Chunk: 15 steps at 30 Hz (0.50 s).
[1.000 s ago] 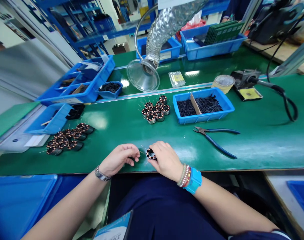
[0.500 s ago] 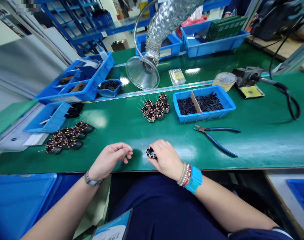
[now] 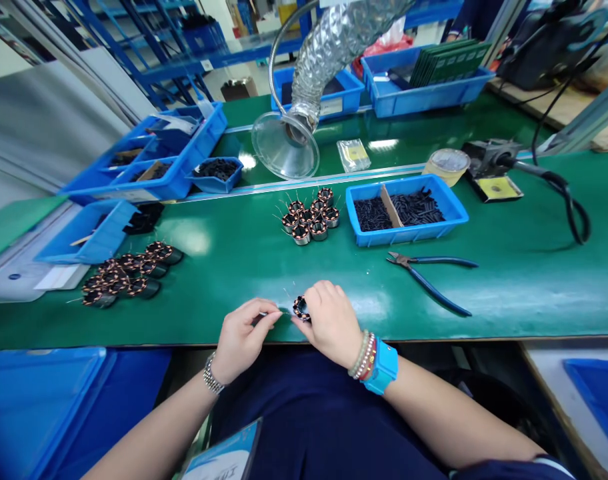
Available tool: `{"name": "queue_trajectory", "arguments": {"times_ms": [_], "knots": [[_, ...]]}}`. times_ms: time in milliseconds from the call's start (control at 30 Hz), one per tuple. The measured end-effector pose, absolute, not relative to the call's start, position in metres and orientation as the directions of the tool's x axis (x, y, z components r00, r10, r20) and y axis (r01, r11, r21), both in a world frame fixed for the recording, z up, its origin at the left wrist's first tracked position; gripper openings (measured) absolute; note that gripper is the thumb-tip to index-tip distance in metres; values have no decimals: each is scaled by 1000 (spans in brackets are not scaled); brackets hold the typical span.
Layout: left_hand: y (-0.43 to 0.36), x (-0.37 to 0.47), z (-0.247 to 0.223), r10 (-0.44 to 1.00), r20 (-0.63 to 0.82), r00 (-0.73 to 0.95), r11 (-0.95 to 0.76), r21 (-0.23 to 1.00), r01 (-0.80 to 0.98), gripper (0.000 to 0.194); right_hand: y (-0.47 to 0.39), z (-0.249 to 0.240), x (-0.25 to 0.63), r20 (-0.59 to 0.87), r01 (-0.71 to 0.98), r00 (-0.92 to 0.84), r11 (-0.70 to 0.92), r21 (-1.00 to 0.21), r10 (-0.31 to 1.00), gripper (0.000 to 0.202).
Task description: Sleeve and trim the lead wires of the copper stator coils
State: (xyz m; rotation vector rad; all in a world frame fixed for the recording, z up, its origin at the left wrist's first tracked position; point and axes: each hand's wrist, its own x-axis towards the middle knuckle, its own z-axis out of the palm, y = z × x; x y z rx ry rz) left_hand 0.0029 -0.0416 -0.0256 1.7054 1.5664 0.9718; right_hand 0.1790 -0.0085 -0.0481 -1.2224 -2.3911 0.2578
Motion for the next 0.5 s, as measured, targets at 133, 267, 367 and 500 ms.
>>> {"name": "queue_trajectory", "arguments": {"times_ms": [133,267,367,500], "knots": [[-37,-3,-27,962,-128,-243,174,969,178,14,-13,-48,176,315,786,-449,537,-306,836,31],[-41,15,-26,953,-293,-78,287,955,-80,32,-18,-40,184,322,753,-469,563,-341,822,51],[-40,33,-27,944,-329,20,329,935,-132,49,-10,-32,220,351,753,-458,566,-336,817,65],[-27,45,-29,941,-338,11,335,928,-160,42,15,-33,302,391,918,-302,376,-127,869,57]]}}
